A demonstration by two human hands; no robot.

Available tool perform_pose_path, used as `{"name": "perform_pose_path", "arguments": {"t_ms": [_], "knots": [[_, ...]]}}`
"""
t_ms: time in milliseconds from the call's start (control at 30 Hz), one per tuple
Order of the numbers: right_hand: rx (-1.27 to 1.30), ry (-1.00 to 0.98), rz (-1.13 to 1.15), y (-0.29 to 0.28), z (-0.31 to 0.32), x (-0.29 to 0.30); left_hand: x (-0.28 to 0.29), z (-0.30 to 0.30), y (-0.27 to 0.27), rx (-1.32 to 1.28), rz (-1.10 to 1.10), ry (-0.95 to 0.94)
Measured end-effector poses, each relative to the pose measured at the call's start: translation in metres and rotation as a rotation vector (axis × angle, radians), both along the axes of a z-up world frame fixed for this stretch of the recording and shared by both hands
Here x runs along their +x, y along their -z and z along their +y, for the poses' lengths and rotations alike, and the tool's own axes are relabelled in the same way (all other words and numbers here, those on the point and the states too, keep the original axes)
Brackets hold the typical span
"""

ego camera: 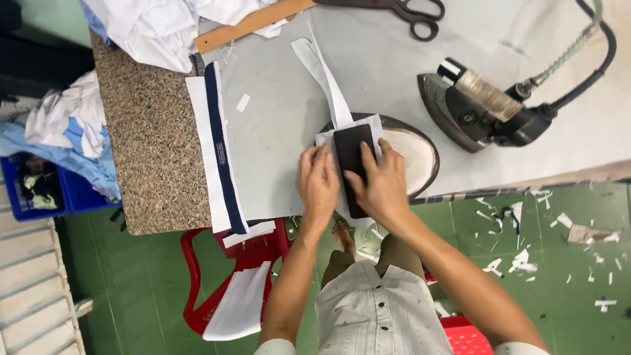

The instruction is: Ironing small fabric components, likely shirt collars or cuffs, on a specialized workstation.

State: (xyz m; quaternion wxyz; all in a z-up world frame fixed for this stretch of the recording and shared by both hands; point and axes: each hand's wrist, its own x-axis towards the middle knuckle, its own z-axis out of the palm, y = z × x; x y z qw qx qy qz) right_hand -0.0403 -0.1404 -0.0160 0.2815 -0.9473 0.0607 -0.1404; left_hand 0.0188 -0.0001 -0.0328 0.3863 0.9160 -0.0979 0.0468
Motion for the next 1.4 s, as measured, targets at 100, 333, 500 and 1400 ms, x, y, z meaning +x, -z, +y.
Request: {"name": "perform_pose_path", "arguments": {"t_ms": [100,333,500,1400], "knots": [[-0.044,0.144,0.068,0.011,0.032,0.009,0.013,0.022,0.014,-0.008,-0.239,0.205],[-0.171,0.250,-0.049,0.034,0.043,0.007,0.018,0.026,0.058,-0.103,-0.202,0.587],[-0.217,0.277,-0.033,0.028,0.045,-0.016,0.017,0.024,0.065,-0.072,-0.235,0.564],[-0.266,-0.005,-0.147,0.023,0.016,-0.010,0.008,0.024,0.086,-0.288,-0.252,0.278]]}}
